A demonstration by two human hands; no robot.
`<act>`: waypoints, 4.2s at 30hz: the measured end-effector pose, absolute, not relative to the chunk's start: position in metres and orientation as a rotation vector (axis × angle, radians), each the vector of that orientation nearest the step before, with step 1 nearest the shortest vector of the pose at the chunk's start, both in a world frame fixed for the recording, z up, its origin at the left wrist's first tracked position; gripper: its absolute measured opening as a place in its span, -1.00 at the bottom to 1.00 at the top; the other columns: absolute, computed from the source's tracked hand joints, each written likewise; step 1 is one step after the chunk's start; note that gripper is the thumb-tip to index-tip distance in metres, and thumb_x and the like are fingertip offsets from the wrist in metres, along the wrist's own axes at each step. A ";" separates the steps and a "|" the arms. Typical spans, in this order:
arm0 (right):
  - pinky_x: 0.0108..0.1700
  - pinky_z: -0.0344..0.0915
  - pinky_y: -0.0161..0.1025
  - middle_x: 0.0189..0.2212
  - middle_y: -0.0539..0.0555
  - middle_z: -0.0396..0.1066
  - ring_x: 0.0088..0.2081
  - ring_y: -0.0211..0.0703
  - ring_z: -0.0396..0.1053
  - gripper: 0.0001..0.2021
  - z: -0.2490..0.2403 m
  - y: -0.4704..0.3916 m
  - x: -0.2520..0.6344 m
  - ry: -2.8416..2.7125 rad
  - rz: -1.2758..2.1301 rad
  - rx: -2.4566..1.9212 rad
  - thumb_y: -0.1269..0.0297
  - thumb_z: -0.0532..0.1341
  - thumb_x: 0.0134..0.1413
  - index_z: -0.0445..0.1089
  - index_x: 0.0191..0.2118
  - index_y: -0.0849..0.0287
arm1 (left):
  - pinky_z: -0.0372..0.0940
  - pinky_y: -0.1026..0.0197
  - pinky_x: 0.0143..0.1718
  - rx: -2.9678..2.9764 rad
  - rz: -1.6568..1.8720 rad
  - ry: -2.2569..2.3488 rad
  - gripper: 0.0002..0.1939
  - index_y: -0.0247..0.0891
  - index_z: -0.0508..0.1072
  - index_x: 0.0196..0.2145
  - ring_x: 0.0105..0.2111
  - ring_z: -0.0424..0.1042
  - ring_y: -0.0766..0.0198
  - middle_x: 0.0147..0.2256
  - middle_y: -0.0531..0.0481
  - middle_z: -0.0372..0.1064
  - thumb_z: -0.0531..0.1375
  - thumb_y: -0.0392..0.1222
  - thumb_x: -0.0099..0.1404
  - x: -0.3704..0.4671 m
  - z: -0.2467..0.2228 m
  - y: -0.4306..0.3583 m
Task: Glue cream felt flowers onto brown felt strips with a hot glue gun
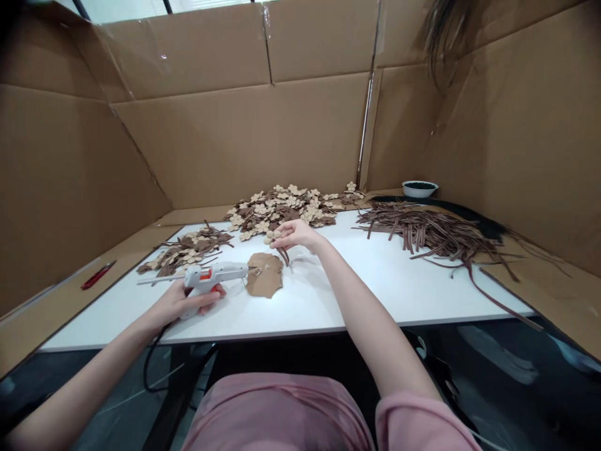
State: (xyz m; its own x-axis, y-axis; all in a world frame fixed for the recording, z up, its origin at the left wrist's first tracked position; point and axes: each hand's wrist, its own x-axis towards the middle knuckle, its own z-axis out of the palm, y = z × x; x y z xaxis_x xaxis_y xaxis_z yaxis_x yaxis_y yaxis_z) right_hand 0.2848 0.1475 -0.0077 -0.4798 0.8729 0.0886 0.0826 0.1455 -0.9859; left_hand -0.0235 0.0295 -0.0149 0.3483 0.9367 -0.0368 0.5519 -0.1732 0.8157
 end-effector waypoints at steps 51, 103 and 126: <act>-0.34 0.38 -0.29 -0.59 -0.05 0.40 -0.48 -0.25 0.42 -0.59 -0.003 0.143 0.282 -1.599 1.399 -0.904 0.29 0.52 -0.46 0.39 -0.40 0.24 | 0.35 0.23 -0.22 2.018 0.356 1.252 -0.55 -0.24 0.54 -0.27 -0.21 0.45 0.07 -0.23 -0.13 0.50 0.29 0.17 0.03 -0.053 0.010 0.063; -0.39 0.32 -0.33 -0.60 -0.09 0.32 -0.50 -0.32 0.33 -0.56 -0.003 0.141 0.281 -1.673 1.362 -0.965 0.23 0.51 -0.48 0.38 -0.39 0.25 | 0.21 0.30 -0.32 2.271 0.300 0.639 -0.74 -0.35 0.52 -0.33 -0.35 0.38 0.28 -0.34 -0.08 0.47 0.28 -0.05 0.17 0.051 -0.018 0.176; -0.36 0.34 -0.31 -0.61 -0.10 0.29 -0.52 -0.32 0.31 -0.57 -0.006 0.144 0.282 -1.667 1.373 -0.947 0.21 0.51 -0.48 0.37 -0.41 0.24 | 0.19 0.30 -0.31 2.332 0.340 0.722 -0.76 -0.31 0.38 -0.32 -0.35 0.30 0.29 -0.36 0.01 0.33 0.19 -0.04 0.23 0.048 -0.007 0.164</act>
State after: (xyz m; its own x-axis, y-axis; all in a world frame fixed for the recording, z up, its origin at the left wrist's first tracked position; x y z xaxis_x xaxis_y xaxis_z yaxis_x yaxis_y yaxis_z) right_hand 0.2823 0.1441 -0.0056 -0.4328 0.8960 0.0995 0.0743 0.1454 -0.9866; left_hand 0.0483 0.1642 -0.0073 0.8135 0.5795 0.0490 0.4063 -0.6267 0.6649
